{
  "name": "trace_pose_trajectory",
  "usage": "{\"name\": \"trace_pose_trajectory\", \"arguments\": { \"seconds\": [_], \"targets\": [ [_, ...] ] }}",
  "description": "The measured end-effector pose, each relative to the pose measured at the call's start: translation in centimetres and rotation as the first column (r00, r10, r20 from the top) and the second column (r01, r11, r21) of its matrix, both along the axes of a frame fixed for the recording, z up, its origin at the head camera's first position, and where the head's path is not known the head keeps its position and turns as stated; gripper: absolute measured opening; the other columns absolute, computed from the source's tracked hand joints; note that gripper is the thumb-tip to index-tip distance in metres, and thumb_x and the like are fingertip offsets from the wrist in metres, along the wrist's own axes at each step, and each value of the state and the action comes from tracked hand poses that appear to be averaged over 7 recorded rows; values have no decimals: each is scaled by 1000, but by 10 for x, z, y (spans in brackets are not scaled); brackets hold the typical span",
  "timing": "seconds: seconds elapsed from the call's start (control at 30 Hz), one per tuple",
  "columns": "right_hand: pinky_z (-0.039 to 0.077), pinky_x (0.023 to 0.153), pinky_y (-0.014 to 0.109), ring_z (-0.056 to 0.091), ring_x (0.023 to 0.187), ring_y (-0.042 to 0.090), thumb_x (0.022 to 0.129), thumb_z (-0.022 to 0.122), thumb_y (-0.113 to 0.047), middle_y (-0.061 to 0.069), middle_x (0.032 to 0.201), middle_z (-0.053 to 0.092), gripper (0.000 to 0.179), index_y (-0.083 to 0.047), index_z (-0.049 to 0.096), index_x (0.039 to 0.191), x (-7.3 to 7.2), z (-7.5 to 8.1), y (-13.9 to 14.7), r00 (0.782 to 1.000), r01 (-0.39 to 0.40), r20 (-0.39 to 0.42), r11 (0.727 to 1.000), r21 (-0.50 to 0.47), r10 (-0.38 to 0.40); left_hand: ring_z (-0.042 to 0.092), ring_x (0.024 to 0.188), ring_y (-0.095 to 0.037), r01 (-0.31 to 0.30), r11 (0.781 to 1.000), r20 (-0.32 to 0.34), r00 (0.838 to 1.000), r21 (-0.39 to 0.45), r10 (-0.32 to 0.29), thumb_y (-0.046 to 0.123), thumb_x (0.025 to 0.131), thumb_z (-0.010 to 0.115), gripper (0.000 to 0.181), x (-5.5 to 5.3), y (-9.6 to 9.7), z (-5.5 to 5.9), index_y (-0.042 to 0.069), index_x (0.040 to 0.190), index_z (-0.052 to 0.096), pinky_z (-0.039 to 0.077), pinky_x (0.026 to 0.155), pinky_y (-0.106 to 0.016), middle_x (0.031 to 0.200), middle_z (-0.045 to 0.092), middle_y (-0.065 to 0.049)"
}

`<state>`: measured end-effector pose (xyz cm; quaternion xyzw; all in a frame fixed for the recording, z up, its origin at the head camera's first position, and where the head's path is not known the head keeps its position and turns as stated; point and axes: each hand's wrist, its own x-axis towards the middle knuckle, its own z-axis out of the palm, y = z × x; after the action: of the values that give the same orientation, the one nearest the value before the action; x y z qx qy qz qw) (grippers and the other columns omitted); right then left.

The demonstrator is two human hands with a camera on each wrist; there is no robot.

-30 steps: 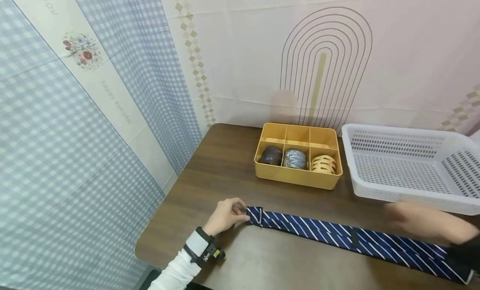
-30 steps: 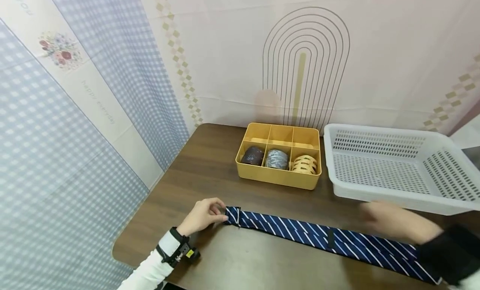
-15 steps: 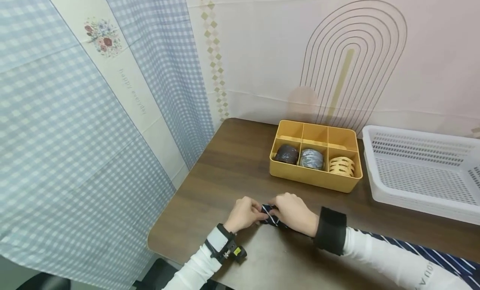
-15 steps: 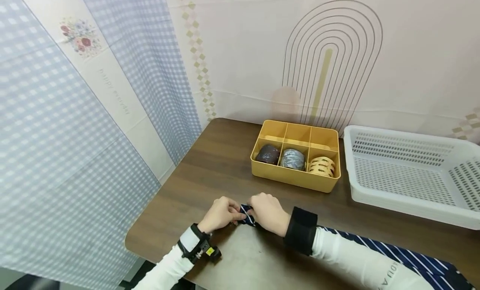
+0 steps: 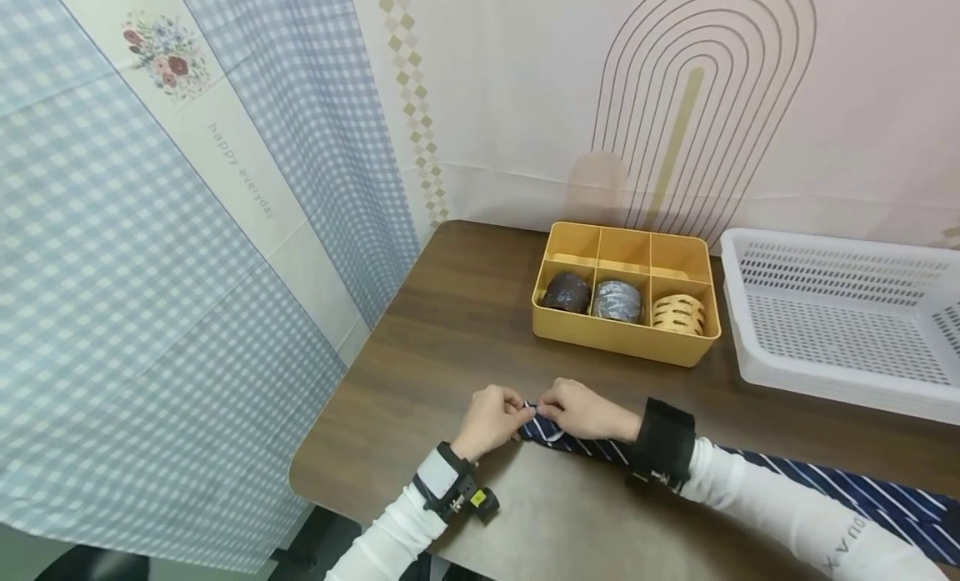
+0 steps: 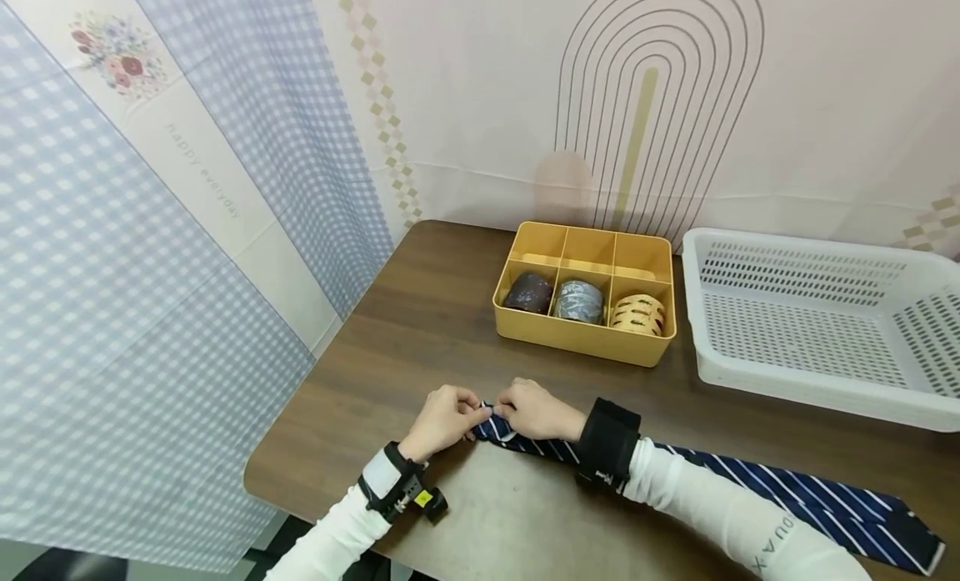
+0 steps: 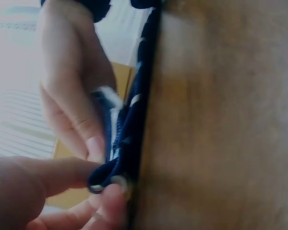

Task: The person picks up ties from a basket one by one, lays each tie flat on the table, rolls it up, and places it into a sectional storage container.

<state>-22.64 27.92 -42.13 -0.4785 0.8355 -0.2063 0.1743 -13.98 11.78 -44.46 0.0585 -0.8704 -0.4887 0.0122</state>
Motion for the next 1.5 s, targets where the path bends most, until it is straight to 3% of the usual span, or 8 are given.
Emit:
{"name": "trace_pose_trajectory", "arguments": {
  "seconds": [0.2,0.3,0.4,0.5,0.67,0.93,1.2,1.5],
  "targets": [
    [26,62,32,41,73,18,92,61,-27,0,72,45,33,-17,52,61,14,8,-1,983,134,-150,977,168,-109,49,49,-2,-111,974,-82,992,-200,96,13,75,75,13,2,10,2,11,67,65,37,48,-19,57,61,5],
    [30,62,32,42,71,19,83,73,-29,0,71,44,32,-15,52,64,18,10,3,950,176,-277,980,92,-145,46,51,-5,-118,952,-94,991,-281,95,15,72,76,17,3,14,5,13,65,61,35,46,-21,56,54,8],
    [36,62,26,43,68,14,78,78,-17,-1,72,46,26,-12,54,70,22,8,6,942,90,-319,994,-66,-106,48,52,-8,-108,941,-91,992,-320,83,15,71,77,19,3,16,7,13,65,59,35,44,-23,58,54,7],
    [38,56,19,43,62,4,79,70,-2,-4,69,50,14,-10,59,74,24,4,6,967,-3,-253,991,-136,-32,49,53,-11,-80,935,-98,994,-345,49,14,73,76,21,2,17,10,13,66,57,36,45,-24,59,55,4],
    [37,51,18,43,51,1,88,56,-3,-5,59,54,19,-7,64,72,21,7,5,998,69,-3,993,-91,-69,46,52,-8,13,924,-119,991,-382,-63,12,79,72,19,5,18,13,11,69,56,35,47,-22,58,51,5],
    [41,48,19,62,52,9,95,59,-20,2,60,64,28,-4,67,73,11,12,6,936,192,296,981,22,-190,44,45,-1,237,945,-3,970,-224,-243,1,82,63,13,12,9,22,2,70,69,33,51,-17,54,62,-1],
    [41,51,20,61,53,7,89,64,-10,1,61,64,19,-4,68,72,12,13,6,931,204,303,978,36,-205,64,52,-11,131,985,2,991,-114,-132,2,78,75,3,12,9,18,-1,77,73,46,50,-19,67,72,-10],
    [44,57,22,59,55,9,83,67,-3,1,62,62,17,-6,60,68,12,14,7,934,265,237,963,50,-269,47,34,-2,164,947,67,986,-276,-151,16,79,72,28,7,21,18,10,52,66,33,38,-21,44,61,1]
  ]
}}
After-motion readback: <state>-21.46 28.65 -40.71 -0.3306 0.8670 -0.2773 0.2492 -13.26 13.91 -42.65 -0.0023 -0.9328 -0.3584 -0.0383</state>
